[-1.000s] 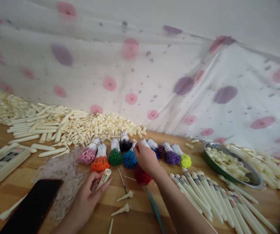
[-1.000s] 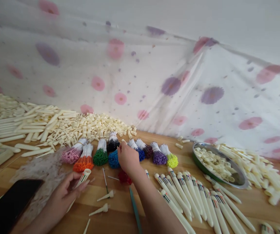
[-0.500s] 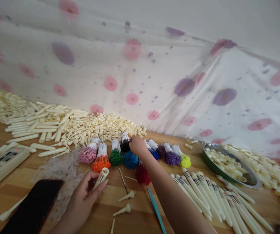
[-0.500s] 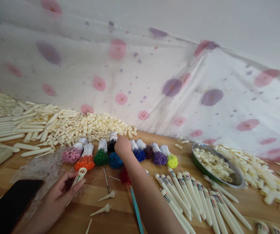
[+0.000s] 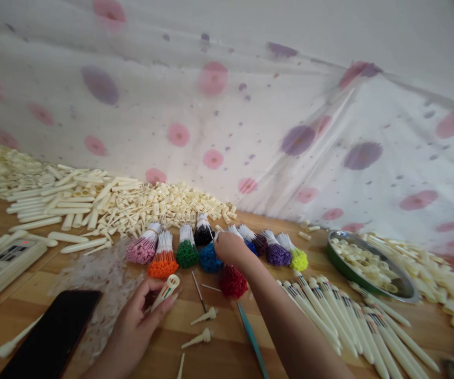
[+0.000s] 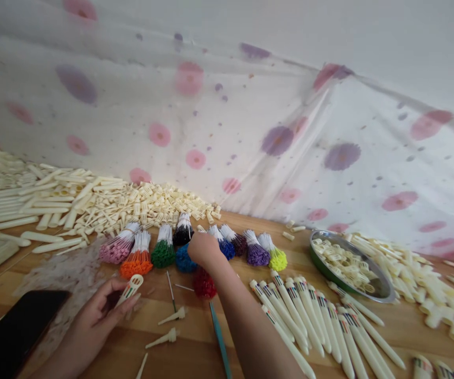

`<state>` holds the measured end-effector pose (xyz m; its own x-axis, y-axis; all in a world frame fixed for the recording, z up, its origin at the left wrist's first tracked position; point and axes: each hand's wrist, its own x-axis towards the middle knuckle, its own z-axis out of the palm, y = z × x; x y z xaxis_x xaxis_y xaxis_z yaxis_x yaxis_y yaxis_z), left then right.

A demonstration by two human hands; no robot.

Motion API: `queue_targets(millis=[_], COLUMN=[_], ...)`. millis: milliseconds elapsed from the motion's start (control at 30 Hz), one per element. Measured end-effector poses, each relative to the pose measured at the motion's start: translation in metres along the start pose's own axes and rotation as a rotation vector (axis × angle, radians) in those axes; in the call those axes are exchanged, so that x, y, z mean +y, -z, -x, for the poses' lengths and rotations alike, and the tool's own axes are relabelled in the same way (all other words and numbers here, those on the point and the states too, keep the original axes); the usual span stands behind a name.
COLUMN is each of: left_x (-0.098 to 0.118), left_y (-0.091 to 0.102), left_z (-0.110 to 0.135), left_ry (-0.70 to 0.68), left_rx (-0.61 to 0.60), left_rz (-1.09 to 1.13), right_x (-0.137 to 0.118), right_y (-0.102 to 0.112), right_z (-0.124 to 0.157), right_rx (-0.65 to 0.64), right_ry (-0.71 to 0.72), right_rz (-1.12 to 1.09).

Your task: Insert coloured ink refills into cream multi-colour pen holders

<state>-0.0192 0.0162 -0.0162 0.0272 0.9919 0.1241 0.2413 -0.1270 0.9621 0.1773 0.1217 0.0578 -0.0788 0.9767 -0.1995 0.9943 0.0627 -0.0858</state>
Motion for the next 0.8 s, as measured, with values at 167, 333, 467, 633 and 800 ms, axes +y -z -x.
queue_targets(millis=[167, 333, 467, 633, 800], left_x=[0.001, 0.002, 0.004, 0.008, 0.011], left_y=[0.0, 0.003, 0.004, 0.003, 0.002], left_z=[0.002, 0.008, 0.011, 0.013, 0.012], left_ry=[-0.033, -0.158, -0.384, -0.598, -0.697], left_rx=[-0.033, -0.059, -0.027, 0.051, 0.086], left_rz=[-0.064, -0.149, -0.298, -0.426, -0.486], right_x=[0.009, 0.03, 0.051, 0.054, 0.046], right_y=[0.009, 0.004, -0.005, -0.01, -0.015], right_z=[0.037, 0.096, 0.128, 0.14, 0.139], right_rx=[0.053, 0.181, 0.301, 0.352, 0.294], right_ry=[0.075, 0.283, 0.394, 0.427, 0.419], right_rz=[-0.166, -0.427, -0.577, -0.511, -0.496])
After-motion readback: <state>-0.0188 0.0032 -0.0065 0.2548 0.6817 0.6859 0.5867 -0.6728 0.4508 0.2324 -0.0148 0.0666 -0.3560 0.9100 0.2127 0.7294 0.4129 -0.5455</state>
